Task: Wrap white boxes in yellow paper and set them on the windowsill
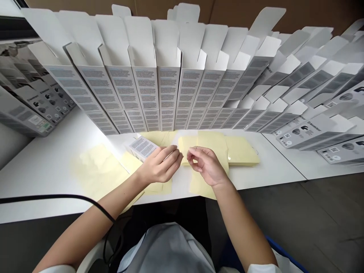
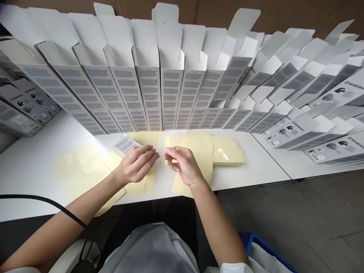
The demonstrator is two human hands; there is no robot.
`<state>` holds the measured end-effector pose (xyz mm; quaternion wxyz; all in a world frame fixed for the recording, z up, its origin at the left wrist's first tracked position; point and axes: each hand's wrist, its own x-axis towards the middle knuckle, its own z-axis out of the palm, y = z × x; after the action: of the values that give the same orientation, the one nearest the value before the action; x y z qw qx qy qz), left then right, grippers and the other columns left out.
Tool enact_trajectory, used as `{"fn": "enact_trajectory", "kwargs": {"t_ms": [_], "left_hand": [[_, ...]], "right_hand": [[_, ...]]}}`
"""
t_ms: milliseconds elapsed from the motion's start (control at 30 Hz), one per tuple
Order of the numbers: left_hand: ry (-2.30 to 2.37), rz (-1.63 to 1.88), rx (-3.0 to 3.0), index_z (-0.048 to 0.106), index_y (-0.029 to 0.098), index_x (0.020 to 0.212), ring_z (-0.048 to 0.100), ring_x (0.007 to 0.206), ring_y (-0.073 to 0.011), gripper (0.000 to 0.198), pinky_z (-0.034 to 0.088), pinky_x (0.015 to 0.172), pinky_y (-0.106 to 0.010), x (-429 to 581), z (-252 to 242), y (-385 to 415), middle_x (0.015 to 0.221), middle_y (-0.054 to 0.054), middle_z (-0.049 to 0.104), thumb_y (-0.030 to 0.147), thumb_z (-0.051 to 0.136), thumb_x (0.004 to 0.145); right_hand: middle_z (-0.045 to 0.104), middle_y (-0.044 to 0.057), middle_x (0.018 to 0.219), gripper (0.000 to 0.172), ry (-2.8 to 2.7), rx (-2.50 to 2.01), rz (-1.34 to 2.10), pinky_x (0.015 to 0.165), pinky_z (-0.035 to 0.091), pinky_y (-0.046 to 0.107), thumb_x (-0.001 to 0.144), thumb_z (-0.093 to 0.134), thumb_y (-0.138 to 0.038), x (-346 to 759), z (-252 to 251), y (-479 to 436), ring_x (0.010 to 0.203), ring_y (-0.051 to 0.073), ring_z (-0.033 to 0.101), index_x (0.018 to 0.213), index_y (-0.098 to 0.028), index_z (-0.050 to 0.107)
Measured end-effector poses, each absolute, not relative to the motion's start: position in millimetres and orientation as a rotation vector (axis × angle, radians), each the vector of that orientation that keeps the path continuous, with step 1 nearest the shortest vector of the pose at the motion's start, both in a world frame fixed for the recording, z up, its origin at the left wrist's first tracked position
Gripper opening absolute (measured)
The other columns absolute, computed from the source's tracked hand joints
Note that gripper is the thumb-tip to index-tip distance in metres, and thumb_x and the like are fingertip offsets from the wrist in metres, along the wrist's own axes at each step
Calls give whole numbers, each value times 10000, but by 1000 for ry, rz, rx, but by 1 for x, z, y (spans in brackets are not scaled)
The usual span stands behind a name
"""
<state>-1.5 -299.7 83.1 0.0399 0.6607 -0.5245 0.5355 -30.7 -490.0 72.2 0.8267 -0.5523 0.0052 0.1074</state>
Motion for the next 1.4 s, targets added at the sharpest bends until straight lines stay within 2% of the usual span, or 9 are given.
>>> {"fn": "enact_trajectory", "kwargs": {"t_ms": [133,267,367,467,533,667,833,1000,1400], "left_hand": [[-1687,1542,2037,635,72,873,666,891,-228,109,483,612,-305,-6,73,-284,840,-90,684,39,693,786],[-1482,1453,2145,614,86,931,654,858,-227,291,466,637,-326,-11,53,-267,821,-79,674,253,781,761],[-1167,1315,2354,597,96,1062,645,956,-285,453,471,749,-408,-14,32,-261,967,-128,683,427,733,783],[-1079,1184,2464,552,84,1233,591,1132,-342,602,431,936,-498,-13,12,-260,1188,-188,637,491,663,803],[-1098,1153,2485,518,74,1296,567,1185,-343,627,402,1000,-502,-10,2,-260,1255,-198,608,462,641,818],[-1078,1146,2474,488,96,1338,558,1221,-309,563,401,1028,-471,-6,-6,-258,1294,-180,593,318,617,836],[-1015,1150,2425,515,96,1293,575,1206,-284,527,417,1011,-447,-7,-9,-260,1278,-165,609,256,646,809],[-922,1150,2347,553,147,1253,614,1147,-251,466,437,956,-404,-6,-11,-264,1233,-123,644,247,654,809],[-875,1116,2303,543,142,1265,627,1110,-256,484,440,921,-391,-5,-11,-266,1205,-135,655,253,672,812]], "right_hand": [[525,34,643,265,-22,-1287,258,431,203,210,677,797,-340,-29,65,-486,562,78,420,650,-129,638],[543,35,638,263,-25,-1396,193,461,250,214,702,791,-357,-30,55,-485,557,73,423,688,-128,661],[571,40,708,266,46,-1239,101,456,248,209,693,791,-372,-30,47,-477,581,77,445,703,-144,656],[566,35,740,285,113,-1040,15,447,233,211,669,789,-377,-30,38,-460,589,80,441,690,-153,615],[561,33,750,292,144,-973,-17,452,240,215,663,785,-375,-31,31,-446,592,83,438,701,-155,596],[537,23,712,272,156,-959,-49,474,258,230,704,766,-368,-34,15,-422,580,85,407,741,-161,592],[463,-2,615,287,163,-947,-39,489,237,237,725,778,-372,-34,0,-407,551,83,361,728,-162,582],[448,-9,606,311,178,-951,-20,500,234,232,719,796,-374,-32,-7,-401,550,76,354,715,-157,574],[444,-6,610,319,178,-986,39,518,260,246,722,779,-382,-30,-6,-399,559,87,349,685,-161,551]]}}
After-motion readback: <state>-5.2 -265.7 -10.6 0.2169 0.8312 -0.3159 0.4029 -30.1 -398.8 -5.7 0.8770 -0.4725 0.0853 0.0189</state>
